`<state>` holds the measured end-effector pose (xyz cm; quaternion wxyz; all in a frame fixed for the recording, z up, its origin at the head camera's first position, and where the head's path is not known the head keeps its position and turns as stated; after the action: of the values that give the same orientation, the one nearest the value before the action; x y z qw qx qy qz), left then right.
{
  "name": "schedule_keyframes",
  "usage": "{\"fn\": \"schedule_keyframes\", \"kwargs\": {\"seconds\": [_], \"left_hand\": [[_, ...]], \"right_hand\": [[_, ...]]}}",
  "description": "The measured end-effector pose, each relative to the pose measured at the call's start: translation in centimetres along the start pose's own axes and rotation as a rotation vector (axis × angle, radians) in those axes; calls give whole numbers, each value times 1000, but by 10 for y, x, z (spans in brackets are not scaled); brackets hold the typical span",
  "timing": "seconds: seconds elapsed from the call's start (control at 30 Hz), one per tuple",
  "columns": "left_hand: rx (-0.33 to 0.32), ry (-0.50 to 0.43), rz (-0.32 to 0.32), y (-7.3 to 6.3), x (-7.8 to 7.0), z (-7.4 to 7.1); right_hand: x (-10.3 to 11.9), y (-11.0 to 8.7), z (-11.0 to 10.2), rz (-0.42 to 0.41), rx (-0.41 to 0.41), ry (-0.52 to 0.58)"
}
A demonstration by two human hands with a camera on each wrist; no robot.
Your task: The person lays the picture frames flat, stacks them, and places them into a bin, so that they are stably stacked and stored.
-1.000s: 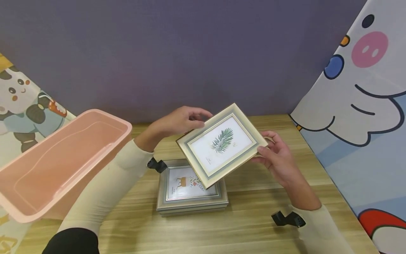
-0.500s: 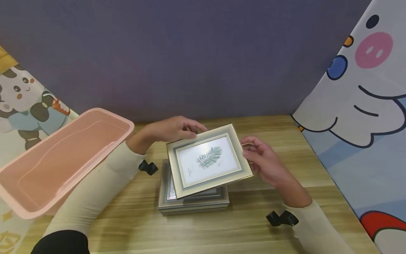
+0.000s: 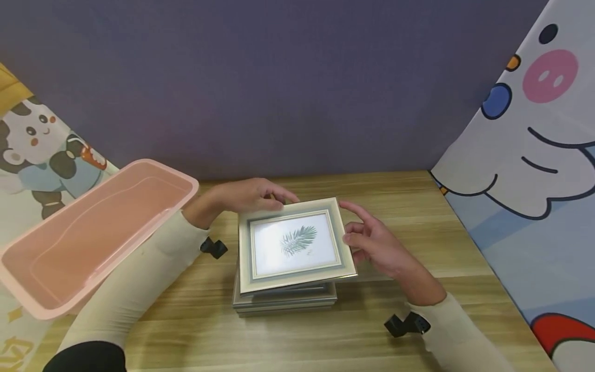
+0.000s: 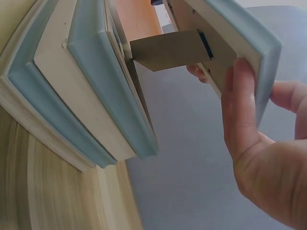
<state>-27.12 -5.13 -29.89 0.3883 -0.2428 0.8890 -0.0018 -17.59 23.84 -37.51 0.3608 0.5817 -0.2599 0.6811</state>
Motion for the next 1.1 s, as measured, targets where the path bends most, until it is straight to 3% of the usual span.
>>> {"fn": "schedule_keyframes", "kwargs": {"seconds": [0.23, 0.47, 0.77, 1.1], "left_hand": [[-33, 21, -24, -5, 3, 1], [-92, 27, -104, -17, 12, 2], [-184, -123, -204, -45, 21, 2], [-282, -433, -281, -73, 35, 13]], "right_hand": [[-1, 3, 4, -28, -10, 36], [-5, 6, 4, -35, -24, 55], [-6, 8, 0, -57, -71, 82], [-6, 11, 1, -93, -63, 110]]}}
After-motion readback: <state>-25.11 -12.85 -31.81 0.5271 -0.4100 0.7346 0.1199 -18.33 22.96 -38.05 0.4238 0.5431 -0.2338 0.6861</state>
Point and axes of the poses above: each hand's wrist, its own y-axis towards the middle knuckle, its own z-axis out of the palm, x = y × z, the point moved 2 cm from there along y, towards the middle knuckle, and after that the axes turned 3 degrees about x, right-handed, at the moved point
